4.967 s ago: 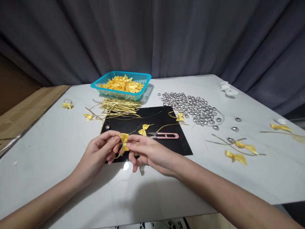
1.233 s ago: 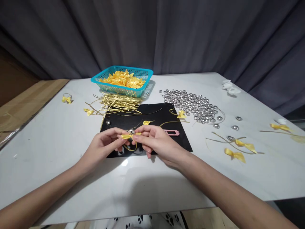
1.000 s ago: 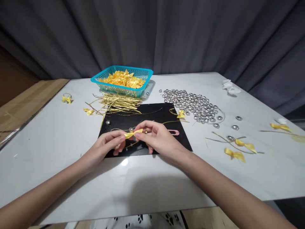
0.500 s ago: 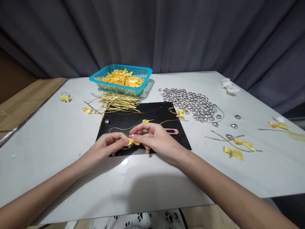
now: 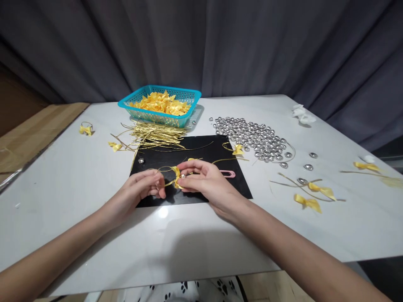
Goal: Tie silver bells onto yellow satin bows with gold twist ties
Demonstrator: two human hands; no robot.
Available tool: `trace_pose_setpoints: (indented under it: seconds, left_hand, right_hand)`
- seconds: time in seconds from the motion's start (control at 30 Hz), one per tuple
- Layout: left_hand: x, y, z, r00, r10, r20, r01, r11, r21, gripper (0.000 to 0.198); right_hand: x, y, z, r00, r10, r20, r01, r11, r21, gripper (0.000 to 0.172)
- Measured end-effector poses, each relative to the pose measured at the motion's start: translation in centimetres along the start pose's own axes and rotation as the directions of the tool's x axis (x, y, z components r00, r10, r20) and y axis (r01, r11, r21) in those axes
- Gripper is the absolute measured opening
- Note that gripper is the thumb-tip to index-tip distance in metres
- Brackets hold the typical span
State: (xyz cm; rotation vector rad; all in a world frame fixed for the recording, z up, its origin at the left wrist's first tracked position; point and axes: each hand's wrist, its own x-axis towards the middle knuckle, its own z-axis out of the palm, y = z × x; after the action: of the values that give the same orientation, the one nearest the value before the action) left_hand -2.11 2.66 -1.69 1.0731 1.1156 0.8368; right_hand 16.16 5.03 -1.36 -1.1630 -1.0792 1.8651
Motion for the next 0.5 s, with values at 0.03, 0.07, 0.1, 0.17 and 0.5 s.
trace_pose_setpoints:
  seconds: [0.03, 0.07, 0.1, 0.17, 0.5]
  left_hand:
    - [-0.06, 0.08, 0.15, 1.000, 0.006, -0.010, -0.005, 0.999, 0.043, 0.027]
    - [-0.12, 0.17, 0.28, 1.000, 0.014, -0.025, -0.012, 0.997, 0.078, 0.025]
    - [-0.18, 0.27, 0.39, 0.999, 0.026, -0.043, -0.021, 0.995, 0.099, 0.022]
    - [-0.30, 0.45, 0.50, 0.995, 0.053, -0.088, -0.043, 0.993, 0.110, 0.017]
    - [-0.37, 0.17, 0.57, 0.987, 0.143, -0.077, -0.126, 0.973, 0.194, 0.017]
  right_hand:
    - [-0.04, 0.04, 0.04, 1.000, 0.007, -0.006, -0.007, 1.000, 0.007, 0.038]
    - [-0.08, 0.07, 0.08, 1.000, 0.017, -0.008, -0.017, 1.000, 0.011, 0.042]
    - [-0.12, 0.08, 0.12, 1.000, 0.025, -0.008, -0.025, 1.000, 0.012, 0.043]
    - [-0.16, 0.06, 0.20, 1.000, 0.028, 0.002, -0.028, 1.000, 0.005, 0.036]
    - [0.03, 0.22, 0.39, 0.995, 0.050, 0.083, -0.042, 0.994, -0.099, 0.024]
